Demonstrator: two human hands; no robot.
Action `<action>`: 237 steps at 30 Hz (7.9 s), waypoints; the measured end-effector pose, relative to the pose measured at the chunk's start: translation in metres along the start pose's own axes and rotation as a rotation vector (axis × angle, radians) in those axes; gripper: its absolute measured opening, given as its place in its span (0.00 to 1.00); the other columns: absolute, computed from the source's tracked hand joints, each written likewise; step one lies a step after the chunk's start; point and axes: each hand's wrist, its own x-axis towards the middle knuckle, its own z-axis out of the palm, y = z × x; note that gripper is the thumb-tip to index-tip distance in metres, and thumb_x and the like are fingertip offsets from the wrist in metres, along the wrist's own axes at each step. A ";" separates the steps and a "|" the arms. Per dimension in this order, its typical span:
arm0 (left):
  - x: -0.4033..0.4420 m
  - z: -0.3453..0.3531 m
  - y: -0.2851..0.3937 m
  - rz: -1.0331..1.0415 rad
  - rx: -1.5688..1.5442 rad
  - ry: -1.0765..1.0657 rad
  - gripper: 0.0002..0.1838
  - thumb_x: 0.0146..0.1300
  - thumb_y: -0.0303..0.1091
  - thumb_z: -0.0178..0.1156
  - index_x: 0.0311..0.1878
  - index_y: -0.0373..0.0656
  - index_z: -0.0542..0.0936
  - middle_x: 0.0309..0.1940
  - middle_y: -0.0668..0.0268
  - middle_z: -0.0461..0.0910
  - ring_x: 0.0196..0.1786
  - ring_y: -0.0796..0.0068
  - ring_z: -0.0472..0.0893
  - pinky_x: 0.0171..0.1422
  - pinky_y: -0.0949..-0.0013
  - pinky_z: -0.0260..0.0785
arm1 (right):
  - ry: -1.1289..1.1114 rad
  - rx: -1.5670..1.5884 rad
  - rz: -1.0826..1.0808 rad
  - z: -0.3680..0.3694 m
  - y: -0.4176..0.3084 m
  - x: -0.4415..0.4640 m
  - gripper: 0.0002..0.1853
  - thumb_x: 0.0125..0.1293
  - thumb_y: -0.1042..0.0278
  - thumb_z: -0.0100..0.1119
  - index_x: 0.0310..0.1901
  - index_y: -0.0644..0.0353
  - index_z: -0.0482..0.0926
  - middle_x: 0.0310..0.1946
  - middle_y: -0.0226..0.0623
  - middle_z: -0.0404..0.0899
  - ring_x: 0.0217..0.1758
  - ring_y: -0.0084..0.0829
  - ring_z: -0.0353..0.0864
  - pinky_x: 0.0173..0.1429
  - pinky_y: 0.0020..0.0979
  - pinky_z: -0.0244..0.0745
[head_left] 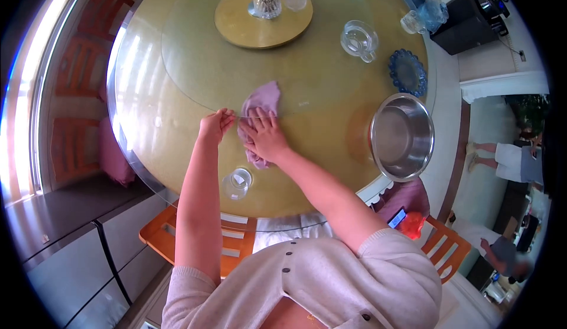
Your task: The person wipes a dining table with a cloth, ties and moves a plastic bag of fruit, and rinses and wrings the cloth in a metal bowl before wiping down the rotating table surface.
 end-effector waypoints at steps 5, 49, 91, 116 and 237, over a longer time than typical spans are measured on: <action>0.003 0.016 -0.008 -0.003 -0.022 0.088 0.10 0.72 0.32 0.49 0.45 0.35 0.76 0.37 0.58 0.83 0.35 0.67 0.83 0.42 0.67 0.81 | -0.019 -0.047 -0.263 -0.008 0.018 -0.084 0.31 0.64 0.46 0.52 0.68 0.41 0.65 0.72 0.38 0.56 0.77 0.42 0.49 0.77 0.52 0.35; -0.011 0.105 -0.073 -0.285 -0.267 -0.034 0.11 0.72 0.36 0.51 0.50 0.38 0.72 0.47 0.57 0.79 0.46 0.60 0.81 0.51 0.60 0.78 | 0.120 -0.136 0.541 -0.038 0.095 -0.103 0.43 0.61 0.41 0.54 0.71 0.60 0.56 0.73 0.52 0.51 0.78 0.50 0.45 0.78 0.49 0.37; -0.012 0.064 -0.050 -0.205 -0.216 0.155 0.09 0.73 0.34 0.50 0.49 0.39 0.72 0.39 0.62 0.81 0.39 0.67 0.82 0.46 0.65 0.78 | 0.181 -0.111 0.618 -0.086 0.214 0.062 0.32 0.72 0.45 0.38 0.73 0.50 0.54 0.76 0.42 0.47 0.79 0.39 0.44 0.80 0.39 0.37; 0.024 0.030 -0.041 -0.237 -0.213 0.203 0.12 0.73 0.32 0.46 0.43 0.38 0.78 0.35 0.62 0.83 0.36 0.68 0.84 0.40 0.68 0.82 | 0.344 -0.175 0.741 -0.044 0.142 -0.004 0.33 0.68 0.51 0.41 0.71 0.58 0.58 0.74 0.48 0.52 0.78 0.45 0.46 0.78 0.46 0.38; -0.156 0.447 -0.228 -0.153 0.244 -0.183 0.19 0.74 0.47 0.45 0.48 0.42 0.78 0.35 0.66 0.79 0.31 0.73 0.77 0.27 0.66 0.68 | 0.726 1.290 0.810 -0.131 0.274 -0.229 0.10 0.71 0.67 0.50 0.38 0.63 0.79 0.31 0.35 0.81 0.31 0.24 0.78 0.39 0.28 0.73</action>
